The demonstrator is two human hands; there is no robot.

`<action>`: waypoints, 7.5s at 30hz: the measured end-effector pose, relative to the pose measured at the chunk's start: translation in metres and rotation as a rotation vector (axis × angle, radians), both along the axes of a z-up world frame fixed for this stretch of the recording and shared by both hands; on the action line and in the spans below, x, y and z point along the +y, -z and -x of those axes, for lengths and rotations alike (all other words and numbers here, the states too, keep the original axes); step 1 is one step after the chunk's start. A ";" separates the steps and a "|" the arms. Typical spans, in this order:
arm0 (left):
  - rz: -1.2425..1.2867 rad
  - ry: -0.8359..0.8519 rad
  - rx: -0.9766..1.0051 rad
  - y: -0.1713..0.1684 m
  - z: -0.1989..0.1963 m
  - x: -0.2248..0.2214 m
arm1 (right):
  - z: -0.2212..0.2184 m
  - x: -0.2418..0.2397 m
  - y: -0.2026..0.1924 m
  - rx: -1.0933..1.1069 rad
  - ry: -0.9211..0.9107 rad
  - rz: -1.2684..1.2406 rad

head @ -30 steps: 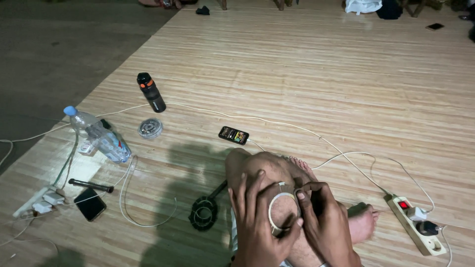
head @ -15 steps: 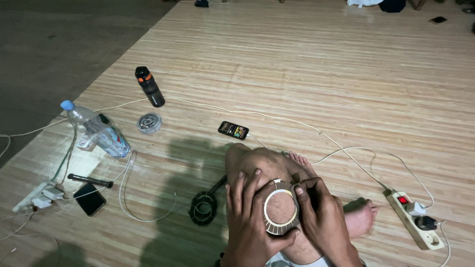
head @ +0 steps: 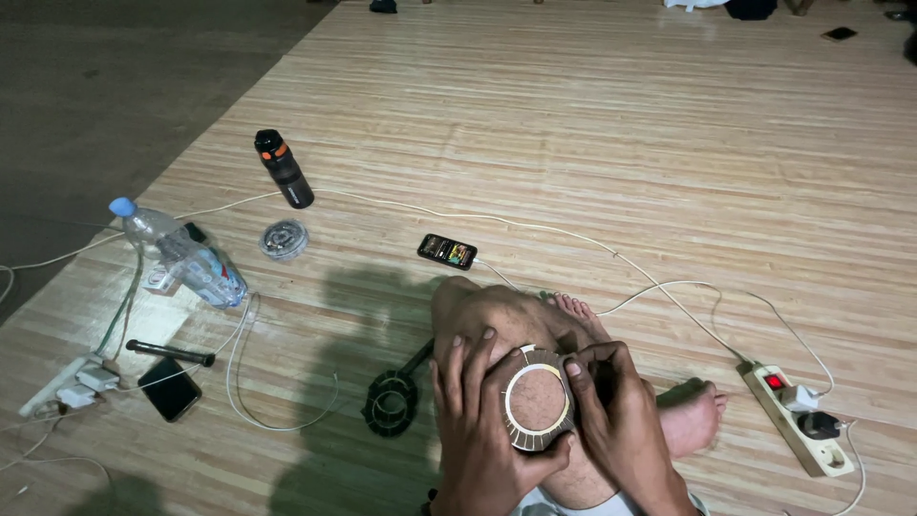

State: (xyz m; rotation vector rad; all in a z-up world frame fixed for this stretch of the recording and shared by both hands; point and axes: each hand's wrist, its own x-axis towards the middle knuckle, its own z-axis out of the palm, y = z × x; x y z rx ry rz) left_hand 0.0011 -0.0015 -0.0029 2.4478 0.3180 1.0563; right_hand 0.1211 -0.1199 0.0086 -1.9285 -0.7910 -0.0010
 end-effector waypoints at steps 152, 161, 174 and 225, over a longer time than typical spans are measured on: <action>-0.046 0.028 -0.077 0.006 0.002 0.015 | -0.002 0.022 -0.038 -0.196 -0.039 0.010; -0.017 0.017 -0.051 0.009 0.005 0.021 | -0.006 0.024 -0.045 -0.097 -0.100 0.057; -0.004 0.019 -0.058 0.013 0.006 0.017 | 0.003 0.011 -0.027 -0.144 -0.077 -0.084; -0.069 0.035 -0.121 0.035 0.007 0.034 | 0.015 0.005 -0.036 -0.004 -0.031 0.000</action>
